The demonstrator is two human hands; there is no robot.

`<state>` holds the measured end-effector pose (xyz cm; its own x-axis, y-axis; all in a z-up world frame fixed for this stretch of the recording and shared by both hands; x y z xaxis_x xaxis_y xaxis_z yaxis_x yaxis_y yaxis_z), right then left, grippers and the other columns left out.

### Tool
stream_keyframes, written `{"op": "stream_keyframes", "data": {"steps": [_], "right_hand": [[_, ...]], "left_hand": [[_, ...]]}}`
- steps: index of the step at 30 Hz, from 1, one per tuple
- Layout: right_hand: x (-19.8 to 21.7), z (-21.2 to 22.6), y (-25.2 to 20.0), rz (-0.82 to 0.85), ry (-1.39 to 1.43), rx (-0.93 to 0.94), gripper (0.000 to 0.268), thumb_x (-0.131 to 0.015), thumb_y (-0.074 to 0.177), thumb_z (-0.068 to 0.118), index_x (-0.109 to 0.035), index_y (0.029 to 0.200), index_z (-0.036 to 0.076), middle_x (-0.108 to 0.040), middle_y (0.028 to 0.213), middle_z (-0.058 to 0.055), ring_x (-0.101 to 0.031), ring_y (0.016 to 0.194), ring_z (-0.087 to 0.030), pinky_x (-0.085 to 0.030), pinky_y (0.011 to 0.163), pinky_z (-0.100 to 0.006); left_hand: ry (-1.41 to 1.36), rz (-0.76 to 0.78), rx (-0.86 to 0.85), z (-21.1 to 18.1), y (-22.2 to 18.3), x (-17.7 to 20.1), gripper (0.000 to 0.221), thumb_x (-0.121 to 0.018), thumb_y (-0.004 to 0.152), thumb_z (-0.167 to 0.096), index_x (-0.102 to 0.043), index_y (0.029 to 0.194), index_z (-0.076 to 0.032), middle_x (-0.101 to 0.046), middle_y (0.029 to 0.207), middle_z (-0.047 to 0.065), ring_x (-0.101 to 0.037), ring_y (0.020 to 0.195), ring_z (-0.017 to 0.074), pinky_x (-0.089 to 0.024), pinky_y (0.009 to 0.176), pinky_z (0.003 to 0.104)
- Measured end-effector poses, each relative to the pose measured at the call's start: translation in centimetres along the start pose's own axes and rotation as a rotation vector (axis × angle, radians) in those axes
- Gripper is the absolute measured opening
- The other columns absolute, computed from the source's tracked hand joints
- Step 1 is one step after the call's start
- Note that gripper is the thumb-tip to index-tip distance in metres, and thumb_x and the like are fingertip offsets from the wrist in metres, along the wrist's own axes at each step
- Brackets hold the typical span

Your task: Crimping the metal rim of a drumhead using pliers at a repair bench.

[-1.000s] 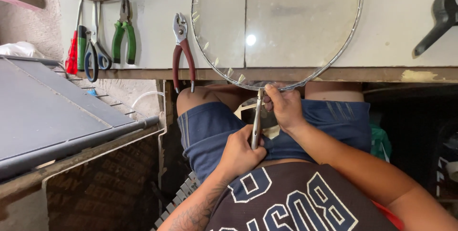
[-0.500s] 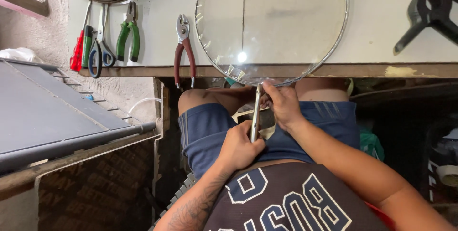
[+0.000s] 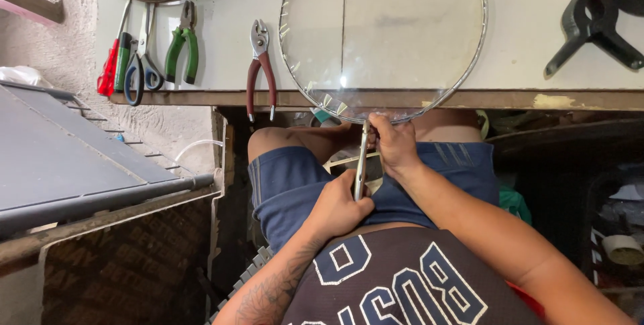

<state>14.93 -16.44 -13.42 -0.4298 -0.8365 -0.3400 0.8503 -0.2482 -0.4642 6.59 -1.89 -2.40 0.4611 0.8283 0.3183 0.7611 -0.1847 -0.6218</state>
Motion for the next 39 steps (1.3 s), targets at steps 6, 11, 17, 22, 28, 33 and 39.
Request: {"op": "stream_keyframes", "data": {"steps": [6, 11, 17, 22, 28, 33, 39], "right_hand": [[-0.1, 2.3, -0.5, -0.048, -0.01, 0.033, 0.023, -0.075, 0.088, 0.014, -0.061, 0.071, 0.005, -0.056, 0.056, -0.01, -0.058, 0.041, -0.017, -0.05, 0.036, -0.03], [0.7, 1.5, 0.4, -0.044, -0.044, 0.019, 0.026, -0.076, 0.088, 0.016, -0.062, 0.07, 0.003, -0.056, 0.056, -0.01, -0.056, 0.04, -0.016, -0.05, 0.035, -0.03], [0.6, 1.3, 0.6, -0.03, -0.057, 0.031, 0.027, -0.075, 0.089, 0.017, -0.062, 0.071, 0.003, -0.055, 0.057, -0.011, -0.054, 0.04, -0.016, -0.049, 0.035, -0.03], [1.2, 1.3, 0.7, -0.054, -0.064, 0.018, 0.025, -0.074, 0.09, 0.017, -0.062, 0.074, 0.003, -0.055, 0.057, -0.011, -0.055, 0.039, -0.016, -0.049, 0.034, -0.03], [1.4, 0.7, 1.0, -0.046, -0.074, 0.045, 0.023, -0.074, 0.089, 0.016, -0.062, 0.076, 0.002, -0.056, 0.058, -0.013, -0.055, 0.04, -0.017, -0.049, 0.034, -0.03], [0.8, 1.3, 0.3, -0.031, -0.077, 0.025, 0.023, -0.074, 0.089, 0.018, -0.062, 0.077, 0.001, -0.057, 0.059, -0.012, -0.055, 0.04, -0.016, -0.049, 0.034, -0.03], [1.5, 0.7, 0.8, -0.024, -0.054, 0.046, 0.023, -0.072, 0.091, 0.015, -0.063, 0.074, 0.001, -0.055, 0.056, -0.012, -0.055, 0.039, -0.017, -0.048, 0.034, -0.03]], "left_hand": [[0.055, 0.144, -0.043, 1.0, -1.3, 1.9, 0.065, -0.069, 0.065, -0.022, -0.062, 0.129, -0.009, -0.073, 0.093, 0.023, -0.07, 0.101, 0.0441, -0.054, 0.084, 0.052], [0.131, -0.239, -0.137, -2.9, -4.7, 11.4, 0.073, -0.077, 0.063, -0.016, -0.062, 0.132, 0.003, -0.068, 0.115, 0.034, -0.062, 0.114, 0.0534, -0.05, 0.097, 0.062], [0.547, -0.753, -0.033, -0.9, 0.7, 22.5, 0.079, -0.075, 0.066, -0.037, -0.058, 0.136, -0.005, -0.064, 0.117, 0.022, -0.063, 0.114, 0.0456, -0.047, 0.102, 0.054], [0.337, -0.5, -0.095, -4.7, -0.7, 17.6, 0.069, -0.07, 0.063, -0.024, -0.062, 0.129, -0.005, -0.067, 0.11, 0.026, -0.062, 0.113, 0.0496, -0.048, 0.096, 0.059], [0.113, -0.191, -0.226, -0.3, 0.1, 6.5, 0.087, -0.073, 0.055, -0.011, -0.051, 0.139, -0.003, -0.063, 0.117, 0.028, -0.062, 0.114, 0.0518, -0.052, 0.095, 0.057], [0.071, -0.405, -0.303, -0.1, 0.9, 7.0, 0.079, -0.076, 0.056, -0.016, -0.058, 0.132, -0.005, -0.066, 0.113, 0.025, -0.065, 0.111, 0.0468, -0.054, 0.094, 0.055], [0.333, -1.095, -0.533, -3.6, -2.4, 17.8, 0.058, -0.077, 0.057, -0.019, -0.074, 0.115, -0.013, -0.072, 0.081, 0.015, -0.072, 0.077, 0.0392, -0.055, 0.063, 0.05]]}}
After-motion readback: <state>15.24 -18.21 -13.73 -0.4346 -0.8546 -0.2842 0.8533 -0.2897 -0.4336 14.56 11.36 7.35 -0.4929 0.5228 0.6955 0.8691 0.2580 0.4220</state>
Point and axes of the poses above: each hand's wrist, its own y-axis towards the middle knuckle, its own x-axis out of the back of the hand, z = x × y, the point moved 10 cm from there along y, towards the middle knuckle
